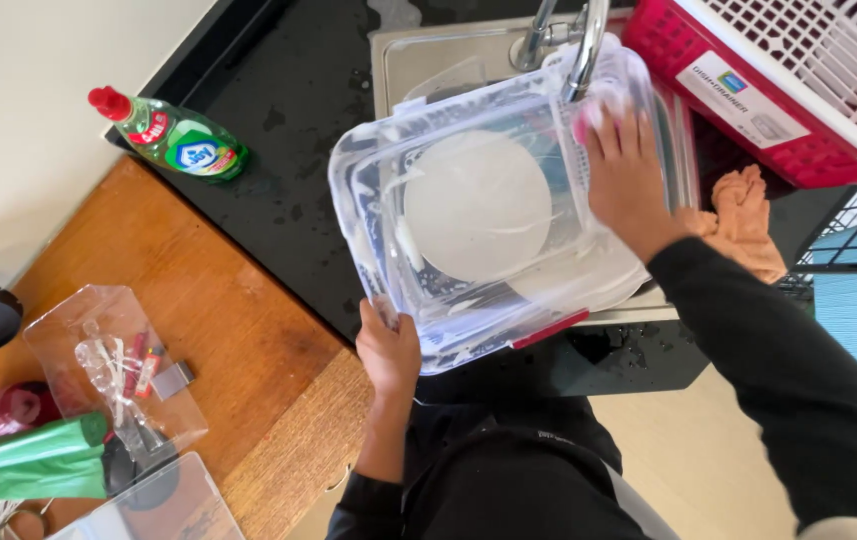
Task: Washing a plastic container and a dish rack in a sink with soap and a sponge.
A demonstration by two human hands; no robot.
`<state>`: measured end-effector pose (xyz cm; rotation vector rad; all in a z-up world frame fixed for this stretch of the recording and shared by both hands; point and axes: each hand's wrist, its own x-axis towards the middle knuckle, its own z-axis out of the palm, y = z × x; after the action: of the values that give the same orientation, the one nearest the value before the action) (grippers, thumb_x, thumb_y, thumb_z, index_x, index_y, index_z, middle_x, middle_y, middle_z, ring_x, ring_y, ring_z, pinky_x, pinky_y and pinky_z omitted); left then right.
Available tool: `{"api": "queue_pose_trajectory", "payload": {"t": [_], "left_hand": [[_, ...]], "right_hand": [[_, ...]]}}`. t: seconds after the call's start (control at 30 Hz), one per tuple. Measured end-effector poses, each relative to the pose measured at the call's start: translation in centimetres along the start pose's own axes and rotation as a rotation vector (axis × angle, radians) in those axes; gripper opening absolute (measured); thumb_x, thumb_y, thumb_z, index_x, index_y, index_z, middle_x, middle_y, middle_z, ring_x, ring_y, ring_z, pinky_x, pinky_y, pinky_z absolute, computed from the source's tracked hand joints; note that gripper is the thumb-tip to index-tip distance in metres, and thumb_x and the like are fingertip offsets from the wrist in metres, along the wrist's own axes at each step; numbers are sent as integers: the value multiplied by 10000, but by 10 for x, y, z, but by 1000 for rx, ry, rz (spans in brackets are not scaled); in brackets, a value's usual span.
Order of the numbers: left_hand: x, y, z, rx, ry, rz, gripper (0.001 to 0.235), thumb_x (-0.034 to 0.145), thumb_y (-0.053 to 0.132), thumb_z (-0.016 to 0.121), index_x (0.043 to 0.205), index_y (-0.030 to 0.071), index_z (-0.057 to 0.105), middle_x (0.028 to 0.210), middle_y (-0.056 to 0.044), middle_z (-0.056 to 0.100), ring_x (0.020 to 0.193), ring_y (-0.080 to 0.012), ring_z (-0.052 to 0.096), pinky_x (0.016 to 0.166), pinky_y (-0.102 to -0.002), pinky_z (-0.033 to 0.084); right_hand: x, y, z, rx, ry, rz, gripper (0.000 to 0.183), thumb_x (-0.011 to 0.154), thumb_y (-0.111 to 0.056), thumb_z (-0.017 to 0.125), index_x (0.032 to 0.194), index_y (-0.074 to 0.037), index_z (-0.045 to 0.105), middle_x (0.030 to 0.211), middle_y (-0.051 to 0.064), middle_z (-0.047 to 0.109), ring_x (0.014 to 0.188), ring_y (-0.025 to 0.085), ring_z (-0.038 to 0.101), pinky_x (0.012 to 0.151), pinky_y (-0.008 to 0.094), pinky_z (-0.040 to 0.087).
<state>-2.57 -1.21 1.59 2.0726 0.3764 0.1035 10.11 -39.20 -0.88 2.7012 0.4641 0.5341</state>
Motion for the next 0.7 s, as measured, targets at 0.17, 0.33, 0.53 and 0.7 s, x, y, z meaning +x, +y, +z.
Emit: {"api": "queue_pose_trajectory", "payload": {"t": [0.17, 0.33, 0.53, 0.7], "left_hand": [[-1, -3, -2, 4, 49, -15, 218, 838, 64, 642, 1010, -31, 548, 714, -206, 639, 602, -385, 661, 585, -432, 528], [3, 0, -5, -42, 6, -13, 213, 848, 65, 619, 1033, -23, 559, 760, -201, 678, 665, -375, 711, 610, -418, 552], [8, -4, -6, -37, -47, -25, 236, 839, 63, 617, 1059, -15, 578, 780, -206, 692, 701, -384, 720, 629, -427, 555], [13, 2, -13, -43, -107, -105, 299, 808, 55, 614, 1098, -8, 575, 748, -205, 658, 623, -381, 658, 627, -425, 537]], "right_hand": [[-54, -67, -14, 260, -666, 243, 517, 938, -323, 458, 1244, 70, 599, 1322, 310, 567, 1280, 466, 518, 1046, 544, 418], [1, -150, -82, 700, -998, 229, 675, 900, -662, 587, 1114, -25, 646, 941, 187, 736, 907, 377, 732, 820, 495, 572], [25, -192, -115, 970, -236, 55, 476, 670, -392, 807, 1013, -101, 652, 1020, 197, 676, 941, 408, 642, 811, 509, 518], [18, -113, -26, 1339, -34, 556, 97, 930, -103, 647, 996, -51, 600, 1026, 204, 615, 950, 374, 617, 827, 481, 516]]}}
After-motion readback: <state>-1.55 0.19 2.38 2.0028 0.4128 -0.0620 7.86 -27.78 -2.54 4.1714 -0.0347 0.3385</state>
